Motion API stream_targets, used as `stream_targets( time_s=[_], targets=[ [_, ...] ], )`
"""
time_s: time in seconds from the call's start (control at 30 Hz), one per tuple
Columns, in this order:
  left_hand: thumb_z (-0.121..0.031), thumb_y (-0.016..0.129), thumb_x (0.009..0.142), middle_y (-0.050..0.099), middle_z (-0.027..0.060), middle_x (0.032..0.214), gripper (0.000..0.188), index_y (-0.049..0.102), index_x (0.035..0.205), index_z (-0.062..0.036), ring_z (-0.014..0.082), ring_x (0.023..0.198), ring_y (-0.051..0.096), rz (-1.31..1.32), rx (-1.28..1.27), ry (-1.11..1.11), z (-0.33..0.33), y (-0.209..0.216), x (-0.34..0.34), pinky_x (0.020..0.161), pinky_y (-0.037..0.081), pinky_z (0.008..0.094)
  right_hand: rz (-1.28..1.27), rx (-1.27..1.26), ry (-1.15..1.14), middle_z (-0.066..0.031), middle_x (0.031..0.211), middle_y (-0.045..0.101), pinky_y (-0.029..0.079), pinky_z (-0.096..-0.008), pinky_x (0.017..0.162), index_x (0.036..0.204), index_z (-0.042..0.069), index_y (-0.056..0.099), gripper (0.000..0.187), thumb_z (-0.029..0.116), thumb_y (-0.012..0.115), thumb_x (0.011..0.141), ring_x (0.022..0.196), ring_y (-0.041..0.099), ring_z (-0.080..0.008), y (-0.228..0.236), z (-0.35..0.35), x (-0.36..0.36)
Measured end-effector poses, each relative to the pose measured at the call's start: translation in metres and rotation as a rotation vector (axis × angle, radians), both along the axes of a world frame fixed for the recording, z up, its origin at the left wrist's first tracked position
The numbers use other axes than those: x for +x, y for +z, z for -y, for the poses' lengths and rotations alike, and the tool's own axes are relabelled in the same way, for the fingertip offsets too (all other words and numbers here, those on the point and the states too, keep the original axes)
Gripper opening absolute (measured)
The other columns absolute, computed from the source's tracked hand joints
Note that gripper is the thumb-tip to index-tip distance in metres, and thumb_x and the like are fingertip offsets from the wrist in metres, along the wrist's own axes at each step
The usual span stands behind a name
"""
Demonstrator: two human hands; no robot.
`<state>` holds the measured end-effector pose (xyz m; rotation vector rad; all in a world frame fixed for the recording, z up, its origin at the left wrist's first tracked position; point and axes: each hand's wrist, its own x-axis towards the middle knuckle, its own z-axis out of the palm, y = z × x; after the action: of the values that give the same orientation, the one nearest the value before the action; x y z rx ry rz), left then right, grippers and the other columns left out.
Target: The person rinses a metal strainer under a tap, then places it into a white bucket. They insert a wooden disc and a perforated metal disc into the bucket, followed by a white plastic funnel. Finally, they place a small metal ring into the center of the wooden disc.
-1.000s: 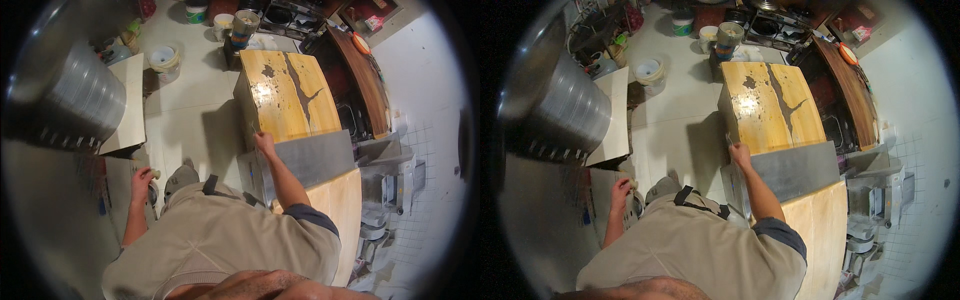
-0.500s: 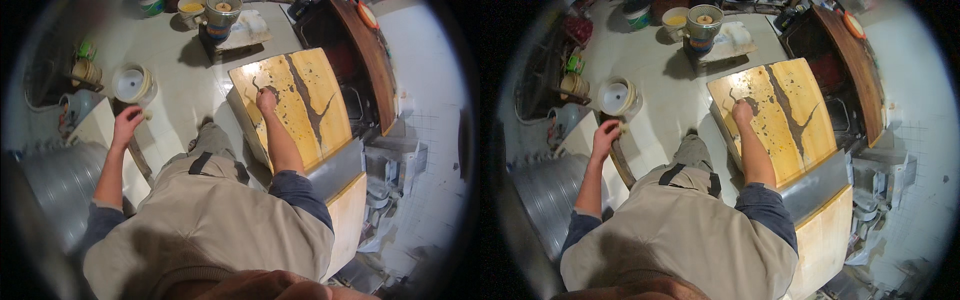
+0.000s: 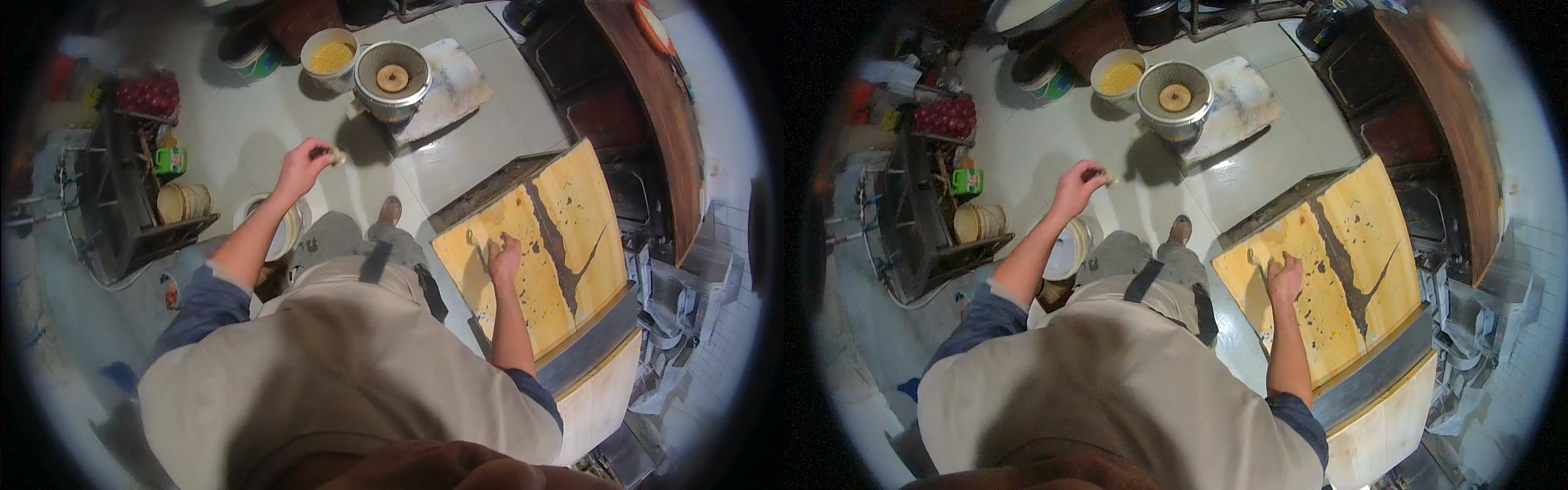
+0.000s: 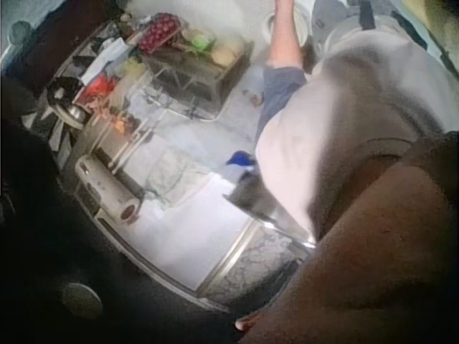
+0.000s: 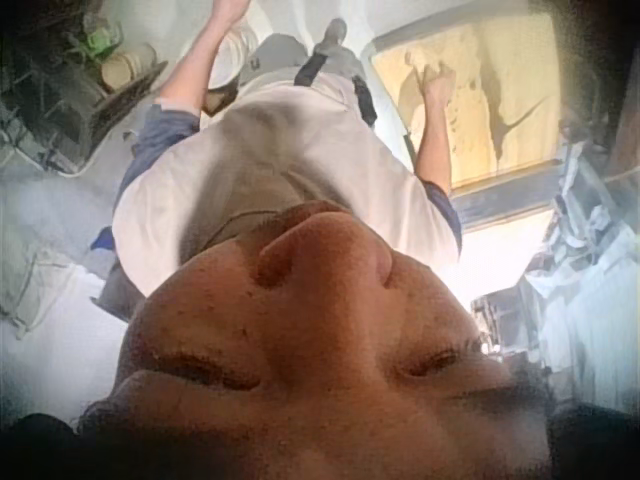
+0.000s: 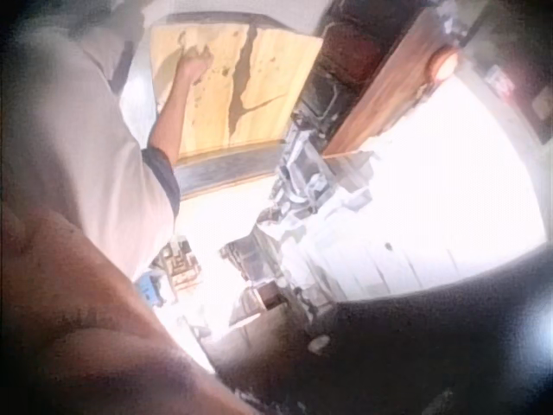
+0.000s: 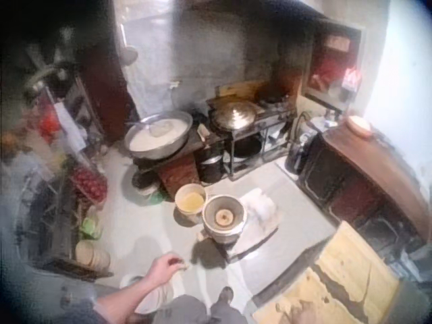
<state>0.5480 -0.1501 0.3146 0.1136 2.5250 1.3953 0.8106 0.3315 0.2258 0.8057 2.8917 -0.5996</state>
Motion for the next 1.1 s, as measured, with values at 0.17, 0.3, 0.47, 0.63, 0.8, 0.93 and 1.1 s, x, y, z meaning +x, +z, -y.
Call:
stream_targets(
  time_s=[0.17,0.3,0.47,0.63,0.8,0.93,1.1],
  targets=[
    [-0.022,0.075,0.093,0.076,0.0147,0.098,0.025,0.070,0.110,-0.0045,0.0289,0.089,0.074,-0.198,-0.134,-0.255,-0.074,-0.063,-0.199,0.081,0.058,0.0393,-0.102,-0.061,-0.116,-0.0202,0.121,0.063,0.053,-0.0442,0.095,0.130,0.002,0.065,0.043,0.020,0.074,0.092,0.109,0.064,-0.0366,0.042,0.011,-0.087],
    [-0.024,0.075,0.090,0.074,0.0166,0.103,0.027,0.069,0.111,-0.0088,0.0398,0.099,0.070,-0.270,-0.147,-0.425,-0.122,-0.138,-0.313,0.086,0.056,0.0477,-0.070,-0.111,-0.304,-0.0198,0.120,0.064,0.055,-0.0423,0.090,0.129,0.001,0.065,0.041,0.015,0.074,0.092,0.106,0.065,-0.0349,0.061,0.063,-0.122],
    [-0.026,0.074,0.089,0.073,0.0192,0.104,0.029,0.068,0.110,-0.0069,0.0403,0.102,0.068,-0.117,-0.162,-0.631,-0.136,-0.204,-0.376,0.089,0.054,0.0499,0.014,-0.219,-0.549,-0.0175,0.120,0.067,0.057,-0.0398,0.085,0.128,0.002,0.068,0.039,0.012,0.076,0.091,0.105,0.067,-0.0309,0.072,0.176,-0.129],
    [-0.023,0.075,0.088,0.073,0.0186,0.107,0.028,0.069,0.110,-0.0065,0.0389,0.105,0.068,-0.138,-0.223,-0.836,-0.137,-0.228,-0.399,0.092,0.053,0.0492,0.072,-0.371,-0.731,-0.0162,0.121,0.067,0.058,-0.0383,0.082,0.126,0.003,0.068,0.038,0.012,0.078,0.091,0.101,0.069,-0.0284,0.072,0.258,-0.170],
    [-0.020,0.075,0.087,0.070,0.0176,0.117,0.021,0.072,0.103,-0.0058,0.0377,0.114,0.064,-0.283,-0.039,-0.842,-0.131,-0.220,-0.409,0.101,0.051,0.0449,-0.024,-0.478,-0.750,-0.0168,0.122,0.067,0.059,-0.0391,0.084,0.130,0.000,0.067,0.038,0.016,0.074,0.096,0.107,0.069,-0.0259,0.064,0.266,-0.247],
    [-0.017,0.077,0.086,0.064,0.0155,0.130,0.020,0.075,0.102,-0.0049,0.0384,0.125,0.058,-0.272,0.059,-0.969,-0.114,-0.175,-0.382,0.108,0.047,0.0457,-0.289,-1.193,-1.092,-0.0166,0.123,0.068,0.059,-0.0397,0.090,0.130,0.000,0.066,0.041,0.034,0.060,0.107,0.110,0.068,-0.0248,0.020,0.254,-0.349],
    [-0.026,0.076,0.089,0.059,0.0155,0.138,0.036,0.074,0.121,-0.0095,0.0378,0.130,0.053,-0.307,0.085,-1.061,-0.102,-0.125,-0.339,0.111,0.045,0.0474,-0.335,-1.927,-1.032,-0.0136,0.109,0.071,0.058,-0.0399,0.092,0.130,-0.003,0.065,0.056,0.048,0.055,0.108,0.107,0.069,-0.0257,-0.054,0.239,-0.452]
  ],
)
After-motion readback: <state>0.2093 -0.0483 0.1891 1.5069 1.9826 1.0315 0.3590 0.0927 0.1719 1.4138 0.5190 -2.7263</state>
